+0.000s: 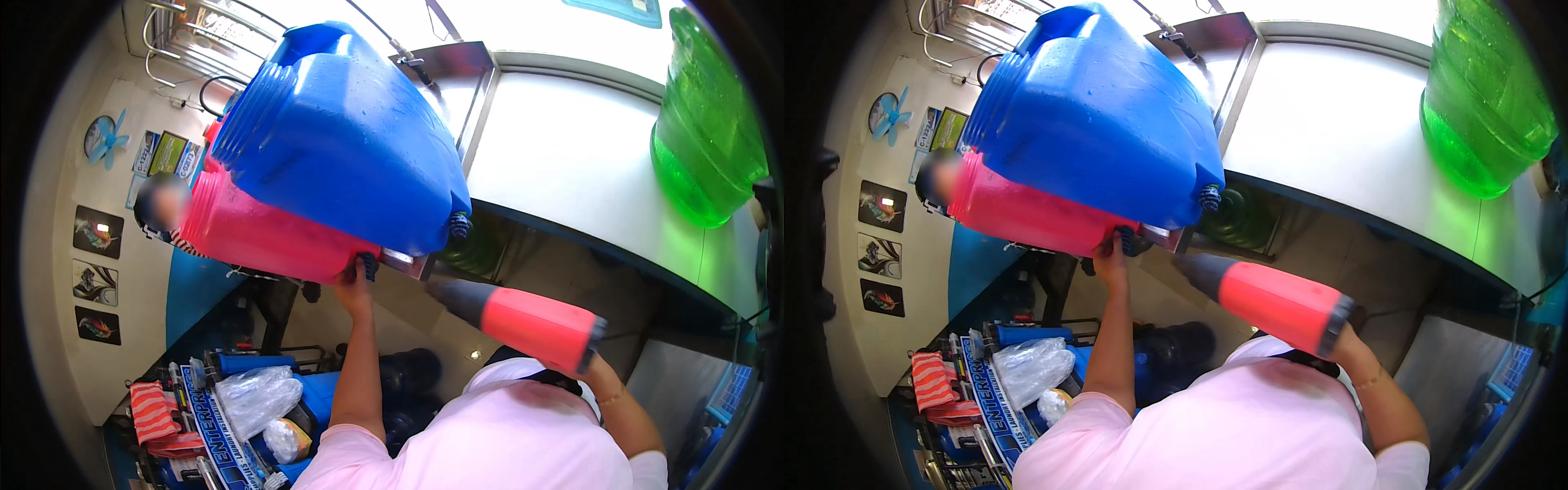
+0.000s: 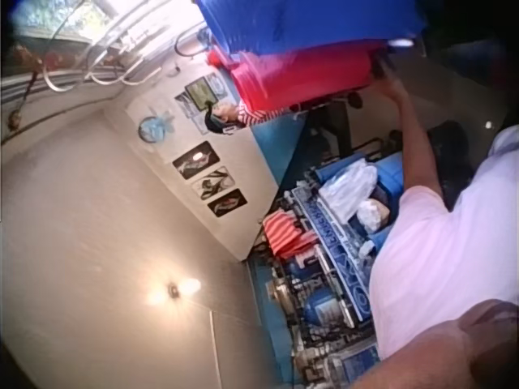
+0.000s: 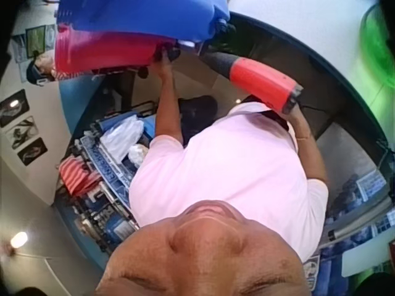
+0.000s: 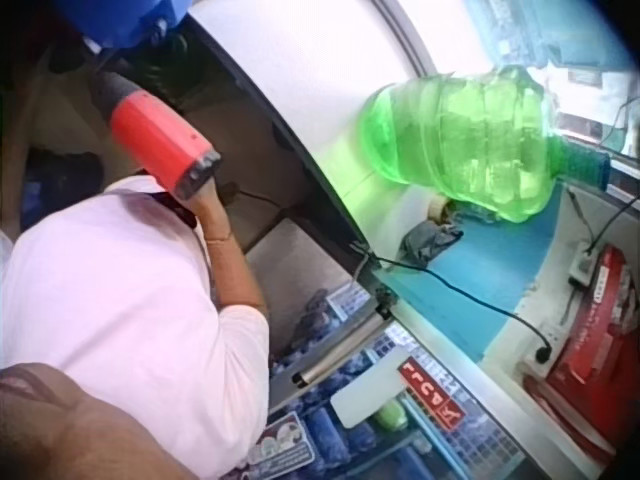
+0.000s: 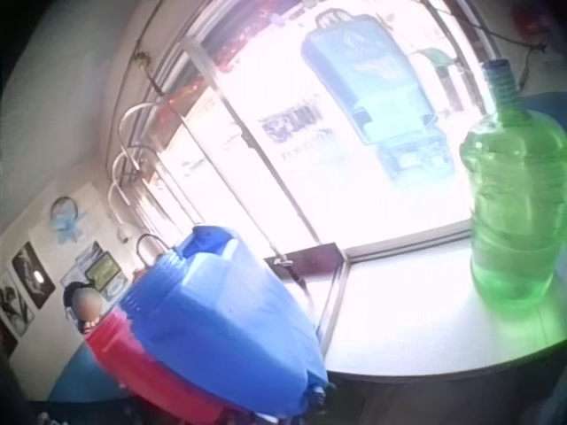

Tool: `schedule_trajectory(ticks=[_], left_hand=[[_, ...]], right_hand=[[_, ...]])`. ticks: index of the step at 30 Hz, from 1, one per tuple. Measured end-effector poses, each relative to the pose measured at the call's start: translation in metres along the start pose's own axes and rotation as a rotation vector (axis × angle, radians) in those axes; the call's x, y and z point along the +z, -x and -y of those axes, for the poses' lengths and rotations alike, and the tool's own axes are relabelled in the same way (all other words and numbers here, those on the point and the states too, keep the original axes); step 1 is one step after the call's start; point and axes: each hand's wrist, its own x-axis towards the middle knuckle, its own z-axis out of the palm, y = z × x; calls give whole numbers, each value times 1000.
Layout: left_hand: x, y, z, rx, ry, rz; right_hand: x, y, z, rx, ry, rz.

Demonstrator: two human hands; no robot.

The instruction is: The person places a blue plastic container on a metal counter, then retrieves a blue plastic cap and screws it onto the container's spout. They use a red heat gun to apply heat to the cap area, then place a clear plastic bag over the container and adjust it. Finally, they place a pink container next to the blue one.

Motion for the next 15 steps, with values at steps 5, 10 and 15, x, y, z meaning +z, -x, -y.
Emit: schedule_trajectory(ticks=[5, 10, 15], left_hand=[[-2, 0, -3, 17, 42, 27], [-7, -5, 12, 23, 45, 28], [-9, -4, 9, -2, 10, 25]], right_hand=[[52, -80, 4, 41, -320, -20], [88, -106, -3, 227, -377, 22], [107, -113, -10, 220, -474, -54]])
